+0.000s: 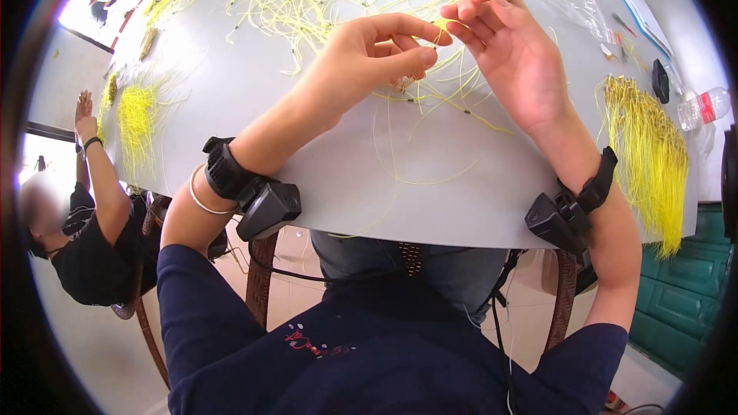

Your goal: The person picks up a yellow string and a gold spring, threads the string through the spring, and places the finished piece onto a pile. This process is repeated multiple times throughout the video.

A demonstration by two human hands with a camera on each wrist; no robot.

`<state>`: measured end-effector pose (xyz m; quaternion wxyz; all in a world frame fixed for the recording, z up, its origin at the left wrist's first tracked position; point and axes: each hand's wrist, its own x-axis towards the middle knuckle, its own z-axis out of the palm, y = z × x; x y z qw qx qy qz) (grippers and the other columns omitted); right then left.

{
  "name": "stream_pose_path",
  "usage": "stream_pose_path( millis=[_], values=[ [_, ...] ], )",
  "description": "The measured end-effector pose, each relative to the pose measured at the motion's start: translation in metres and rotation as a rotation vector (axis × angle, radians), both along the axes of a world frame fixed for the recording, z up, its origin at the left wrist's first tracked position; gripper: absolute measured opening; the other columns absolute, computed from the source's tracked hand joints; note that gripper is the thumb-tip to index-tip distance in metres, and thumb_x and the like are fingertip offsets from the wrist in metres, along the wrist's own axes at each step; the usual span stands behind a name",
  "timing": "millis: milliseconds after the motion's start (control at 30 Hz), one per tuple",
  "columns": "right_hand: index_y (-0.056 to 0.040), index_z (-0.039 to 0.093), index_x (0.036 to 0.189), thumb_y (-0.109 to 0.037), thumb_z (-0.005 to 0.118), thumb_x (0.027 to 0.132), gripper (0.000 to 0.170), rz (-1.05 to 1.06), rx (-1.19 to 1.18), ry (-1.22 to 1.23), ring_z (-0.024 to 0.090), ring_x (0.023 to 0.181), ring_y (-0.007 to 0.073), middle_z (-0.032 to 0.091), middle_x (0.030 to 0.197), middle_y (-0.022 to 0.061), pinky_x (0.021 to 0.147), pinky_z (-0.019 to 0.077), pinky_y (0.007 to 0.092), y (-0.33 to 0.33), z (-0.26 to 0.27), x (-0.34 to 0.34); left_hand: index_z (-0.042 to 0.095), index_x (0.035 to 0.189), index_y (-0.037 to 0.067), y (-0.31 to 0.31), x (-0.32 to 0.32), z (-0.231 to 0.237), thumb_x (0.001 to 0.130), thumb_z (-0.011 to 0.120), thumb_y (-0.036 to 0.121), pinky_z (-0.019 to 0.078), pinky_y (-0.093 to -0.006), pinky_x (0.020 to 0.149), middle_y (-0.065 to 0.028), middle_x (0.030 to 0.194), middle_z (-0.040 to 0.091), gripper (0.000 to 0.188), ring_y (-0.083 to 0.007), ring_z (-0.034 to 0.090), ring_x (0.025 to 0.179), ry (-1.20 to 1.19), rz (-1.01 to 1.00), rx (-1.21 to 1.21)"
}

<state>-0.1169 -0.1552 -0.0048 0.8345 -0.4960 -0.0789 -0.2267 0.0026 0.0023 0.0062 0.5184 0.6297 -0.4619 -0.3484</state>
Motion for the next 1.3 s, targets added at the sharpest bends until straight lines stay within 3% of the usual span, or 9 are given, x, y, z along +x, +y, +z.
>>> stream_pose_path(
  millis=[200, 633, 733, 833, 933, 1067, 1200, 1267, 1300],
  values=[
    [-0.005, 0.056, 0.092, -0.019, 0.047, 0.09, 0.017, -0.038, 0.028, -0.015, 0.058, 0.096, 0.0227, 0.06, 0.086, 0.0069, 0.091, 0.0412, 0.0318, -0.003, -0.001, -0.002, 0.058, 0.106, 0.006, -0.002, 0.0, -0.004, 0.084, 0.06, 0.017, 0.0423, -0.0189, 0.074, 0.0005, 0.102, 0.061, 0.025, -0.0037, 0.052, 0.078, 0.086, -0.049, -0.014],
    [-0.0036, 0.056, 0.092, -0.019, 0.046, 0.09, 0.018, -0.116, 0.041, -0.032, 0.058, 0.093, 0.0221, 0.059, 0.08, 0.0056, 0.09, 0.0407, 0.0316, 0.0, -0.001, -0.002, 0.057, 0.096, 0.009, -0.002, 0.001, -0.004, 0.084, 0.06, 0.017, 0.041, -0.0189, 0.067, 0.0034, 0.086, 0.056, 0.014, -0.0039, 0.051, 0.074, 0.096, -0.094, -0.014],
    [-0.0035, 0.057, 0.095, -0.021, 0.045, 0.091, 0.021, -0.128, 0.016, 0.071, 0.059, 0.086, 0.0173, 0.059, 0.08, 0.0045, 0.081, 0.0445, 0.0278, 0.005, 0.004, -0.004, 0.055, 0.09, 0.011, 0.0, 0.005, -0.006, 0.085, 0.059, 0.015, 0.0405, -0.0184, 0.067, 0.0038, 0.086, 0.054, 0.008, -0.0034, 0.049, 0.073, 0.186, -0.139, -0.064],
    [-0.0049, 0.059, 0.097, -0.024, 0.047, 0.091, 0.023, -0.127, -0.235, 0.308, 0.053, 0.071, 0.0063, 0.058, 0.079, 0.0006, 0.062, 0.0428, 0.0194, 0.009, 0.004, -0.004, 0.052, 0.084, 0.011, 0.0, 0.004, -0.006, 0.086, 0.057, 0.012, 0.0398, -0.0182, 0.066, 0.0041, 0.084, 0.052, 0.006, -0.003, 0.047, 0.071, 0.273, -0.164, -0.12],
    [-0.0049, 0.06, 0.095, -0.023, 0.052, 0.09, 0.021, -0.031, -0.415, 0.315, 0.052, 0.07, 0.0059, 0.058, 0.08, -0.0003, 0.059, 0.0424, 0.0192, 0.016, 0.004, -0.003, 0.053, 0.082, 0.011, 0.0, 0.006, -0.006, 0.086, 0.056, 0.011, 0.0406, -0.0189, 0.067, 0.0036, 0.083, 0.053, 0.005, -0.0036, 0.049, 0.075, 0.313, -0.153, -0.155],
    [-0.0051, 0.06, 0.091, -0.022, 0.057, 0.087, 0.018, -0.073, -0.567, 0.307, 0.049, 0.065, 0.0049, 0.056, 0.078, -0.0009, 0.056, 0.0387, 0.0191, 0.012, 0.002, -0.003, 0.053, 0.084, 0.012, -0.001, 0.011, -0.012, 0.087, 0.058, 0.015, 0.0418, -0.0199, 0.07, 0.0034, 0.086, 0.055, 0.006, -0.0049, 0.053, 0.083, 0.365, -0.184, -0.189],
    [-0.0052, 0.059, 0.089, -0.023, 0.056, 0.087, 0.018, 0.021, -0.239, 0.334, 0.045, 0.063, 0.0052, 0.052, 0.073, -0.0024, 0.057, 0.0366, 0.0202, 0.016, 0.002, -0.004, 0.05, 0.085, 0.014, -0.003, 0.005, -0.006, 0.088, 0.057, 0.017, 0.0402, -0.0195, 0.068, 0.0036, 0.087, 0.054, 0.009, -0.0048, 0.051, 0.082, 0.449, -0.167, -0.158],
    [-0.0052, 0.058, 0.089, -0.024, 0.055, 0.088, 0.019, 0.293, -0.032, 0.234, 0.041, 0.061, 0.0061, 0.046, 0.07, -0.0033, 0.058, 0.0351, 0.0215, 0.012, 0.005, -0.006, 0.043, 0.091, 0.017, -0.004, -0.001, 0.0, 0.092, 0.05, 0.016, 0.0363, -0.0185, 0.065, 0.0046, 0.082, 0.049, 0.007, -0.0045, 0.045, 0.075, 0.499, -0.116, -0.154],
    [-0.0052, 0.058, 0.089, -0.024, 0.055, 0.088, 0.019, 0.294, -0.031, 0.234, 0.041, 0.061, 0.0061, 0.046, 0.07, -0.0033, 0.058, 0.0351, 0.0215, 0.011, 0.005, -0.006, 0.043, 0.091, 0.017, -0.003, -0.001, -0.001, 0.092, 0.05, 0.016, 0.0363, -0.0185, 0.065, 0.0046, 0.082, 0.049, 0.007, -0.0045, 0.045, 0.075, 0.499, -0.115, -0.154]
  ],
)
